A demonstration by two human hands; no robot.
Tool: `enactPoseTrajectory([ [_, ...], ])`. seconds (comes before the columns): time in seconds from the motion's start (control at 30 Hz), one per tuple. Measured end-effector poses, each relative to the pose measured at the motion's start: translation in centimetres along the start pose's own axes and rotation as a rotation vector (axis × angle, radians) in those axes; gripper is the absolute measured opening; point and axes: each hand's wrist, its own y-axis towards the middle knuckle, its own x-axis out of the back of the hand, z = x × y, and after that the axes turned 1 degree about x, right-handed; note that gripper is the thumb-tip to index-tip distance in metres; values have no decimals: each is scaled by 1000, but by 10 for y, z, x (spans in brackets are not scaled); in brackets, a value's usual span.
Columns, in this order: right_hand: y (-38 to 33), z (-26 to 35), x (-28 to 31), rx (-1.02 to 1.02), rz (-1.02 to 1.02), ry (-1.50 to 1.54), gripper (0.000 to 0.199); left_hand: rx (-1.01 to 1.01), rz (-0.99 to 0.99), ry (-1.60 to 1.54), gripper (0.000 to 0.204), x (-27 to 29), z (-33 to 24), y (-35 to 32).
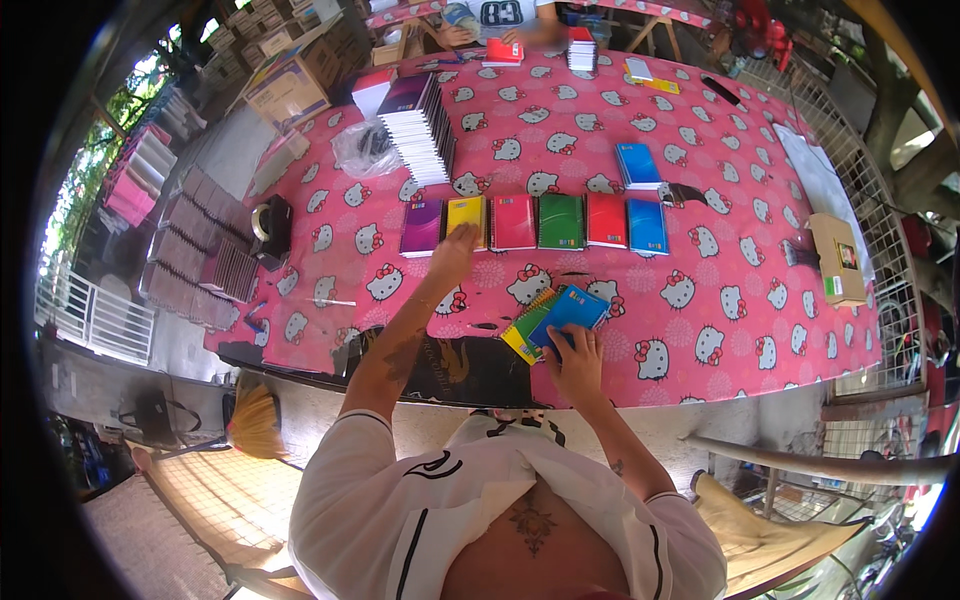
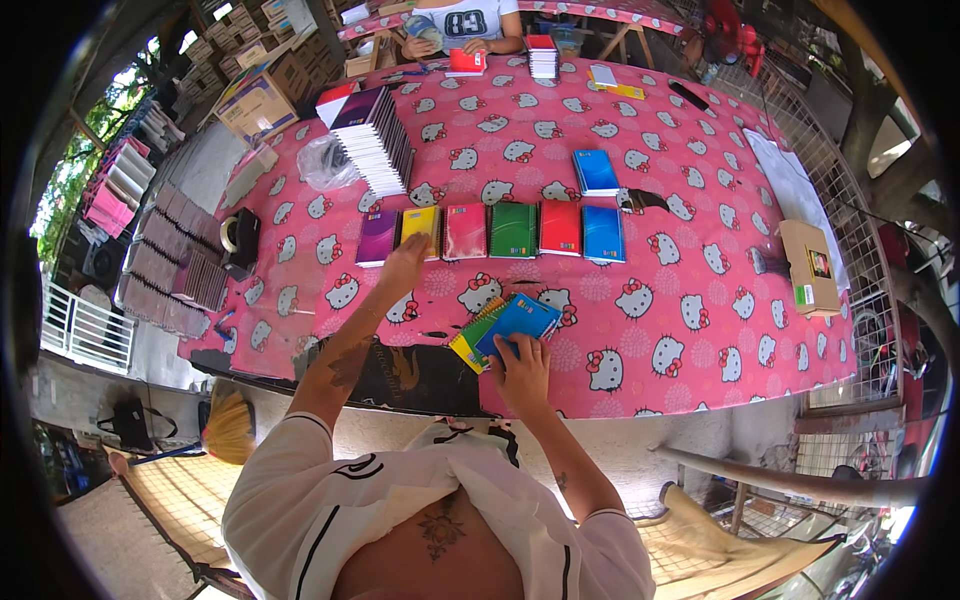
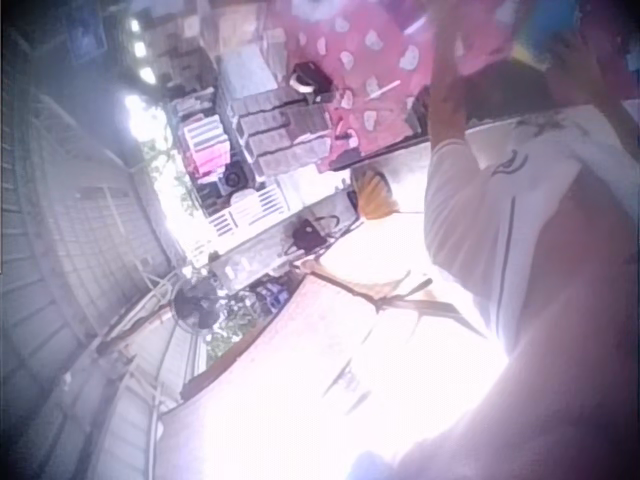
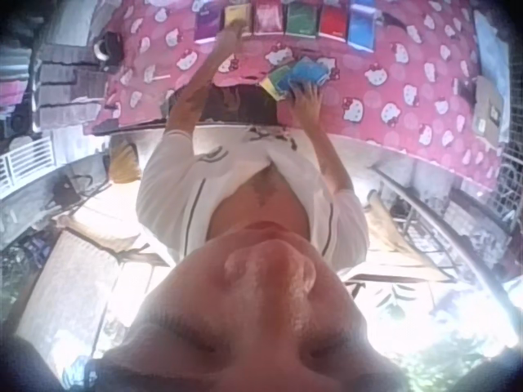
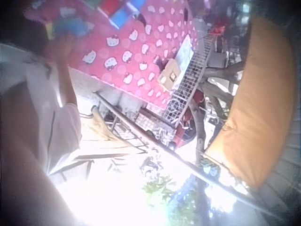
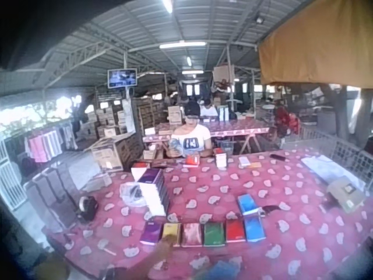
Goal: The person picks up several small notebooks one by one and places them into a clear plastic sleeve. They then seal the sleeve with a piece of tape from a dispenser and place the packaged items aside.
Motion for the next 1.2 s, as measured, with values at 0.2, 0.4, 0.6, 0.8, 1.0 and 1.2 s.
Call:
enactPoseTrajectory([
  [0.2, -6, -6, -2, -167, -41, 189, 36, 90, 185, -35, 37, 102, -126, 17],
  [0.4, -9, -23, -18, -365, -231, 322, 47, -121, 795, -294, 42, 61, -189, 37],
  [0.6, -14, -22, 7, -484, -313, 434, 55, 369, 175, -421, 43, 29, -99, 22],
  [0.8, -13, -29, -19, -633, -50, 400, 88, 878, 190, 254, 57, 76, 64, 5],
  [1.0, 28, -49, -39, -418, 166, 569, 99, 147, 103, -333, 38, 112, -40, 30],
  [1.2, 35, -33, -46, -845, -124, 923, 46, -336, 727, -100, 54, 94, -155, 11],
])
